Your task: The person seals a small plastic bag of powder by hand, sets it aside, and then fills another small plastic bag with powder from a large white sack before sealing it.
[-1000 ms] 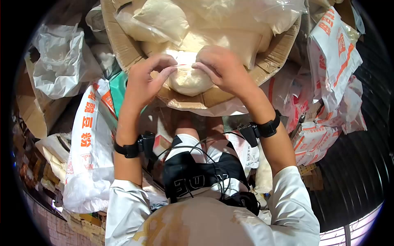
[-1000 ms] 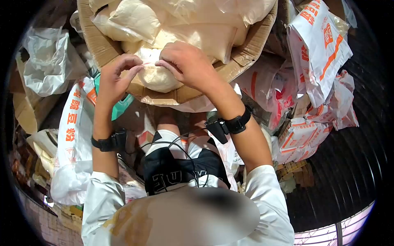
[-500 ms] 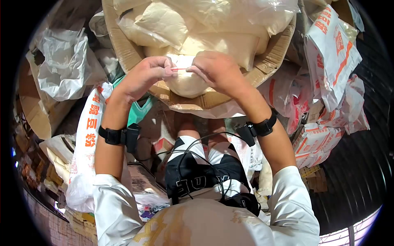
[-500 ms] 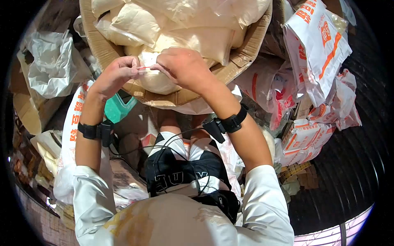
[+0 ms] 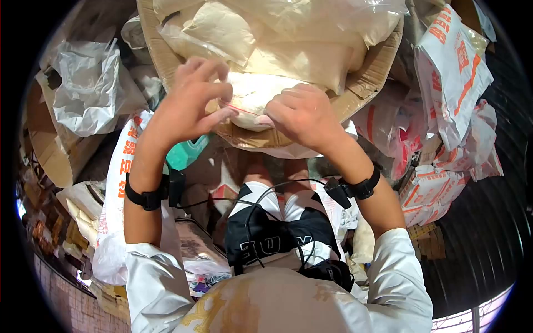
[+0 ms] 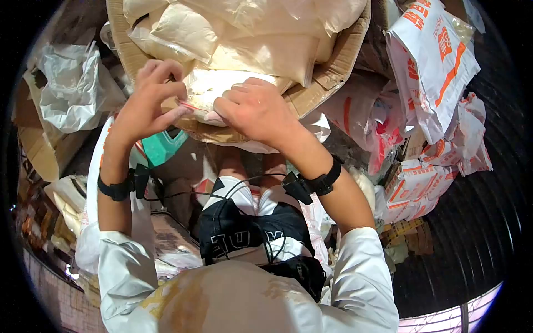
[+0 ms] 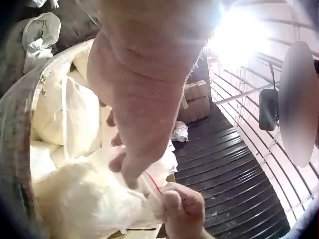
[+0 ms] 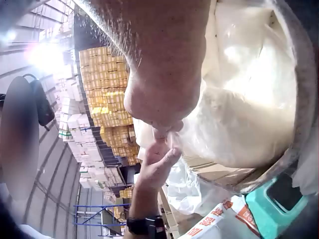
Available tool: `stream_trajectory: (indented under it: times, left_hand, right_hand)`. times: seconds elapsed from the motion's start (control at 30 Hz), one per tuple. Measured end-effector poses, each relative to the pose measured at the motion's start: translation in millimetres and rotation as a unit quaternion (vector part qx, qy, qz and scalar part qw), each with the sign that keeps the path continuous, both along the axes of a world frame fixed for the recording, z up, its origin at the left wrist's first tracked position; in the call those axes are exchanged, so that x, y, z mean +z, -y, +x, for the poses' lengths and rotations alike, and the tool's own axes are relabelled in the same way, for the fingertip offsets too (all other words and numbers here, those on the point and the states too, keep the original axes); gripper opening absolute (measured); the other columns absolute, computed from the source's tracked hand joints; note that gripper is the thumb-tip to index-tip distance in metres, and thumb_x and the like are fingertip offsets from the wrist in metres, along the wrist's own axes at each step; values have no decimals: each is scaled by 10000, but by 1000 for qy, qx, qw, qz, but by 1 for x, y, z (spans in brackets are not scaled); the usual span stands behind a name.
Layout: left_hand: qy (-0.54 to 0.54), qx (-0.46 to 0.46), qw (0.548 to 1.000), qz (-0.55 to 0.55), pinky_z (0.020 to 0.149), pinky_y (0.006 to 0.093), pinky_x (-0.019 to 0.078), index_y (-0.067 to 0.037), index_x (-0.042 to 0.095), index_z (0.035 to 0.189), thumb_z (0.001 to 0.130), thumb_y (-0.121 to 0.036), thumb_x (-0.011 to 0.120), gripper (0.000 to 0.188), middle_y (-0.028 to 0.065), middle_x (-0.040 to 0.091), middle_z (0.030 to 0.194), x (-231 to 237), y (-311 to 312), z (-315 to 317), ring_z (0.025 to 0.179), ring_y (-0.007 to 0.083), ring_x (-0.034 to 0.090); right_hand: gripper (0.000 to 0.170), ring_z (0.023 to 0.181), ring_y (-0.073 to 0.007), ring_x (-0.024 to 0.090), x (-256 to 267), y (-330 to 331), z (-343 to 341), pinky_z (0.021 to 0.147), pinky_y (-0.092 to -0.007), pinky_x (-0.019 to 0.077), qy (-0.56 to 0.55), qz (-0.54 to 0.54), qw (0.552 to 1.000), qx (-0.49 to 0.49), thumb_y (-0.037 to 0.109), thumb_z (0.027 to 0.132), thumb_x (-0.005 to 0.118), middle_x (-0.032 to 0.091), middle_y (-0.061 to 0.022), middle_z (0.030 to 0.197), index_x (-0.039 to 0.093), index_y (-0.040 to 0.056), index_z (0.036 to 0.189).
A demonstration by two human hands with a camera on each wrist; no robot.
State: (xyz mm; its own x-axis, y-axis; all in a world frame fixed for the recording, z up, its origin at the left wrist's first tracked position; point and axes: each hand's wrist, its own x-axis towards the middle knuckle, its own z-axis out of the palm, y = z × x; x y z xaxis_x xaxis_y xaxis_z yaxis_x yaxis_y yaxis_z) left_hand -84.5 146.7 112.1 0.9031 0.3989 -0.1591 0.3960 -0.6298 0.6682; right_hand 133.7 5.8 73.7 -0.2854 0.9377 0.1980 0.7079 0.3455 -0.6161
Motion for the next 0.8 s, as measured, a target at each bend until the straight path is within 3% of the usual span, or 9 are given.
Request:
stream_trajectory:
  times: [0.07,0.17,0.2,0.3,0.43,0.53,0.63,0.67,0.8]
  left_hand:
    - [-3,16,999,49,867,409,411,-48,577,856,796,-121,744,192,70,534,929,7,-2,2,981,302,500]
    - [-58,-20,996,-59,797,415,455,-58,586,853,793,-128,718,161,97,562,927,7,-5,1,895,321,559]
    - [-24,-17,991,-129,754,421,476,-36,563,842,758,-78,690,159,114,558,923,3,-2,2,836,343,576]
    - [-58,-22,970,-236,755,429,480,-24,555,835,718,-35,659,157,103,568,933,7,-1,1,835,353,579]
    - [28,-104,985,-139,821,371,449,3,511,769,655,-12,650,181,94,538,942,14,0,11,931,294,534]
    - [27,-94,975,-200,858,383,437,-15,541,757,717,-57,685,155,96,551,970,11,4,11,970,295,527]
    - [-51,-40,991,-118,846,387,441,-34,599,784,787,-151,735,180,90,575,1000,17,3,9,969,308,528]
    - [-103,-54,992,-38,846,395,451,-46,645,854,838,-223,740,201,96,589,1023,21,2,10,964,303,538]
    - [-108,-48,992,32,822,375,483,-15,649,930,878,-143,696,146,124,631,1006,1,3,5,898,290,602]
  right_hand:
    - [239,645,-229,573,-2,2,0,621,-348,444,-7,7,1000,-4,270,819,735,548,-28,674,559,114,777]
    - [232,718,-218,585,-1,2,4,697,-349,451,-2,-2,1000,1,263,819,733,561,-22,705,560,112,786]
    - [226,754,-214,589,1,1,6,724,-350,449,3,-12,1000,4,255,818,733,568,-19,721,560,113,787]
    - [150,859,-196,599,14,0,17,792,-349,446,63,-48,997,9,239,825,691,595,-7,748,600,121,808]
    - [122,925,-190,592,25,4,27,800,-346,443,155,-94,983,-5,233,829,675,618,7,809,633,121,810]
    - [145,946,-217,556,31,2,35,821,-352,432,190,-98,977,-22,213,819,707,603,-13,896,608,108,828]
    - [157,1010,-235,546,33,-2,41,852,-378,446,157,-97,982,-42,188,808,720,602,-52,948,608,82,835]
    - [163,1005,-246,554,31,-3,43,851,-387,455,129,-92,986,-45,178,811,725,605,-63,951,605,72,838]
    - [191,966,-303,582,5,-8,48,829,-416,486,-33,-138,989,-42,151,814,751,626,-90,951,603,37,854]
